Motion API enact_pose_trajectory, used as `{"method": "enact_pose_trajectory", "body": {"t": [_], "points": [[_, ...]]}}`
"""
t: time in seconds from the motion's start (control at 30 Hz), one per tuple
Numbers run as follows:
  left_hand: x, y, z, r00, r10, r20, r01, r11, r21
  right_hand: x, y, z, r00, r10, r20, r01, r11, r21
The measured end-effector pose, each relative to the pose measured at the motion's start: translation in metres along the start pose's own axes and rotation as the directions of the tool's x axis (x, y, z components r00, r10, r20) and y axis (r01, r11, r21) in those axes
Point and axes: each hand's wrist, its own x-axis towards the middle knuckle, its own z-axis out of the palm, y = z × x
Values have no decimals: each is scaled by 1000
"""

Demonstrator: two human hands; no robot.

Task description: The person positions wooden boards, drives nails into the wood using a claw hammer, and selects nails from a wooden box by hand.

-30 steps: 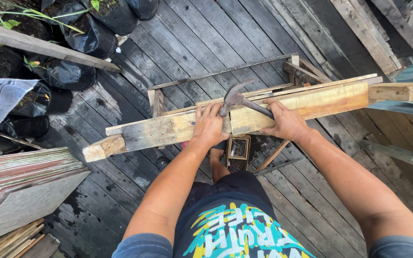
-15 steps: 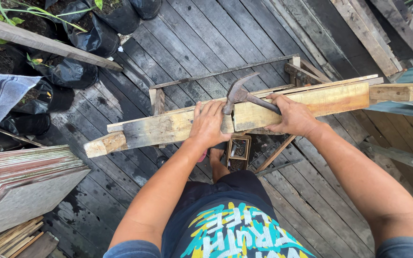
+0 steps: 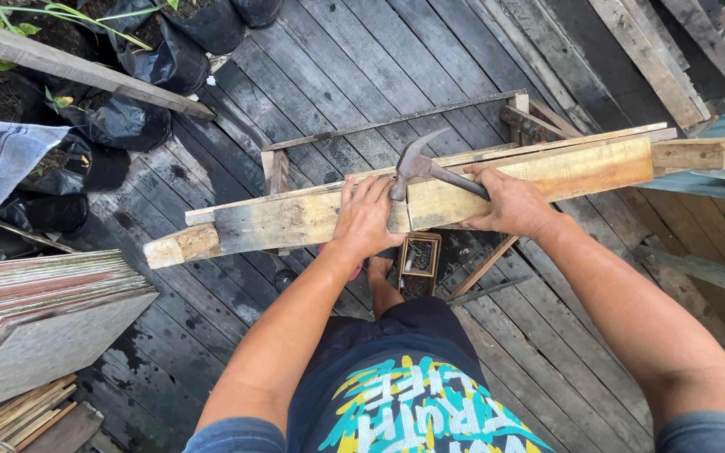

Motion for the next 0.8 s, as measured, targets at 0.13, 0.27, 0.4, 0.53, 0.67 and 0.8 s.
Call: {"method": "enact_pose_trajectory", "body": {"t": [0.13, 0.27, 0.4, 0.53, 0.67, 0.8], "points": [[1, 1, 1, 999, -33, 9, 33, 999, -17, 3, 0, 3, 1000, 21, 7, -21, 1000, -2], [7, -3, 6, 998, -49, 24, 50, 999, -10, 6, -1, 6, 998, 62, -9, -62, 998, -2], [6, -5, 15, 999, -35, 0, 35, 999, -34, 10, -9, 9, 953, 257, 161, -249, 966, -67], [9, -2, 14, 999, -49, 22, 48, 998, 37, 10, -7, 12, 978, 184, 100, -181, 983, -35], [15, -2, -4, 988, -144, 52, 140, 987, 84, 11, -2, 14, 987, 154, 50, -155, 988, 4], [22, -7, -14, 967, -178, 181, 149, 976, 160, 13, 0, 15, 992, 113, 62, -109, 993, -54]]}}
